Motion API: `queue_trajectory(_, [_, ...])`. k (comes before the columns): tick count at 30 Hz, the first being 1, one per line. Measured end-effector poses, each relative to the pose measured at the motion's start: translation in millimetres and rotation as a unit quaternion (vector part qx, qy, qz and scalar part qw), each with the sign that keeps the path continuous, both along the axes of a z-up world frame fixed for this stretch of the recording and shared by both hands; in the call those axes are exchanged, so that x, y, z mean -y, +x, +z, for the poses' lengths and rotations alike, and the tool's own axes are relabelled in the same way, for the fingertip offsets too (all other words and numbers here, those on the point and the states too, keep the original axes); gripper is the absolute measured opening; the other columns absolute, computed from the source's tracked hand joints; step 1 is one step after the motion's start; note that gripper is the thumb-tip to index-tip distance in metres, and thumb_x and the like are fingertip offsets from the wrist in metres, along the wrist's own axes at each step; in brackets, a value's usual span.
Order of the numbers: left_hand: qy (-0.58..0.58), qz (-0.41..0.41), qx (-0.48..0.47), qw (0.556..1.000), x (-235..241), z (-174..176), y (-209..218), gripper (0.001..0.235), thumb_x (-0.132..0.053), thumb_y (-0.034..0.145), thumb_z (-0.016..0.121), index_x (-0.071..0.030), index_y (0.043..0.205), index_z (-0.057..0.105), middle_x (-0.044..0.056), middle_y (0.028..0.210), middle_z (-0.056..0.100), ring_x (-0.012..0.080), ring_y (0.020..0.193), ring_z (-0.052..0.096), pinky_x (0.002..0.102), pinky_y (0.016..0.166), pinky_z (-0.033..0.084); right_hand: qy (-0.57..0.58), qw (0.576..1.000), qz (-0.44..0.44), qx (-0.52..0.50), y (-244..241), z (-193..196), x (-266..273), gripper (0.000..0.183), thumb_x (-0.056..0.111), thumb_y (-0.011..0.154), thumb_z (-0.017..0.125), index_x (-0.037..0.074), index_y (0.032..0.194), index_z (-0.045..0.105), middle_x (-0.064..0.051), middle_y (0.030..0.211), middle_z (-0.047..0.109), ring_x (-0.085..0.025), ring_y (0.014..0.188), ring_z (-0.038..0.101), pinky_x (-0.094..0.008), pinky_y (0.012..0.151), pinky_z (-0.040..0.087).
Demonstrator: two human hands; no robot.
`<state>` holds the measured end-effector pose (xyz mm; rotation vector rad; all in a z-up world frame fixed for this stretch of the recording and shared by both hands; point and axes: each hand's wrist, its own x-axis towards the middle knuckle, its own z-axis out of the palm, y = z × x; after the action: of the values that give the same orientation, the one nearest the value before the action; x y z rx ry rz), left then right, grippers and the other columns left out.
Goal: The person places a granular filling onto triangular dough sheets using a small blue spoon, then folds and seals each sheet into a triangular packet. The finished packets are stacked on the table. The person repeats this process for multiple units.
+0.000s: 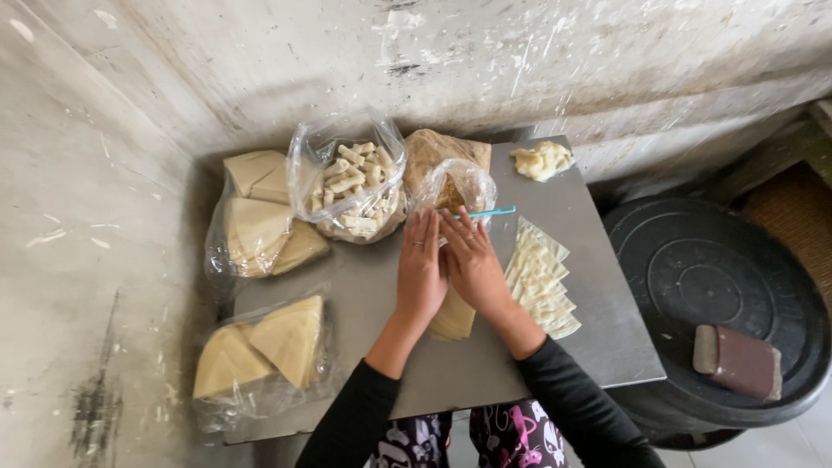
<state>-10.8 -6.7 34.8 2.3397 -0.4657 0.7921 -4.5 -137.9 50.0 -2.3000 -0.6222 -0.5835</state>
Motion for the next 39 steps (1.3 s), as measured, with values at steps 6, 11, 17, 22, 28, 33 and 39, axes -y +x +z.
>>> queue_trajectory(6, [-0.031,0.001,-0.019,0.999,13.7,-8.4,-3.3,0.062,-0.002,0.094,0.062,0.006,0.152,0.043,0.021,0.158,0.046,0.0421,0.15,0.039,0.055,0.124,0.029,0.031,0.999,-0.001,0.019,-4.9,6.1,8.4,0.045,0.003,0.096,0.062,0.001,0.14,0.06,-0.017,0.147,0.06,-0.037,0.146,0.047,-0.05,0.121,0.037])
queue_trajectory(11, [-0.015,0.003,-0.02,1.0,13.5,-10.8,-3.8,0.061,-0.003,0.095,0.063,0.005,0.152,0.043,0.02,0.159,0.045,0.04,0.151,0.039,0.056,0.125,0.028,0.056,0.998,0.007,0.017,-5.6,4.9,11.7,0.045,-0.001,0.092,0.064,0.0,0.137,0.063,-0.018,0.143,0.063,-0.04,0.143,0.05,-0.049,0.118,0.041])
queue_trajectory(17, [-0.006,0.032,-0.003,0.999,5.8,7.0,-12.1,0.052,-0.005,0.091,0.066,0.003,0.14,0.052,0.02,0.14,0.058,0.0399,0.136,0.052,0.052,0.117,0.039,0.053,0.998,0.014,0.028,-4.7,11.8,8.9,0.039,-0.001,0.09,0.066,-0.001,0.129,0.065,-0.019,0.134,0.066,-0.041,0.134,0.057,-0.048,0.111,0.046])
queue_trajectory(22, [-0.005,0.057,-0.117,0.991,-21.5,15.7,-19.7,0.053,-0.032,0.084,0.084,-0.001,0.114,0.053,0.018,0.111,0.063,0.0377,0.107,0.063,0.05,0.09,0.05,0.097,0.995,-0.004,0.022,-6.2,16.2,14.3,0.034,-0.002,0.095,0.064,0.0,0.129,0.065,-0.018,0.13,0.068,-0.039,0.13,0.06,-0.046,0.11,0.048])
queue_trajectory(28, [0.111,-0.019,-0.294,0.949,-43.2,4.3,-21.7,0.066,-0.045,0.07,0.088,-0.001,0.109,0.058,0.017,0.1,0.07,0.0383,0.096,0.067,0.048,0.083,0.053,0.13,0.991,-0.013,0.02,-5.9,13.7,15.1,0.035,-0.003,0.096,0.062,0.002,0.131,0.064,-0.018,0.129,0.068,-0.038,0.125,0.062,-0.045,0.107,0.049])
queue_trajectory(33, [0.175,-0.065,-0.37,0.91,-43.4,-0.5,-21.6,0.049,-0.045,0.076,0.083,-0.003,0.098,0.072,0.017,0.1,0.071,0.037,0.098,0.068,0.047,0.086,0.053,0.13,0.991,-0.014,0.021,-5.2,14.7,11.5,0.034,-0.003,0.096,0.062,0.003,0.129,0.064,-0.017,0.127,0.068,-0.037,0.125,0.062,-0.045,0.107,0.049])
queue_trajectory(39, [0.14,0.067,-0.371,0.916,-70.4,8.2,-21.0,0.04,-0.034,0.083,0.073,-0.005,0.11,0.064,0.018,0.102,0.071,0.0393,0.099,0.067,0.051,0.084,0.052,0.129,0.991,-0.022,0.018,-5.0,17.1,10.0,0.036,-0.002,0.095,0.063,0.002,0.131,0.064,-0.017,0.128,0.068,-0.037,0.125,0.061,-0.045,0.108,0.048])
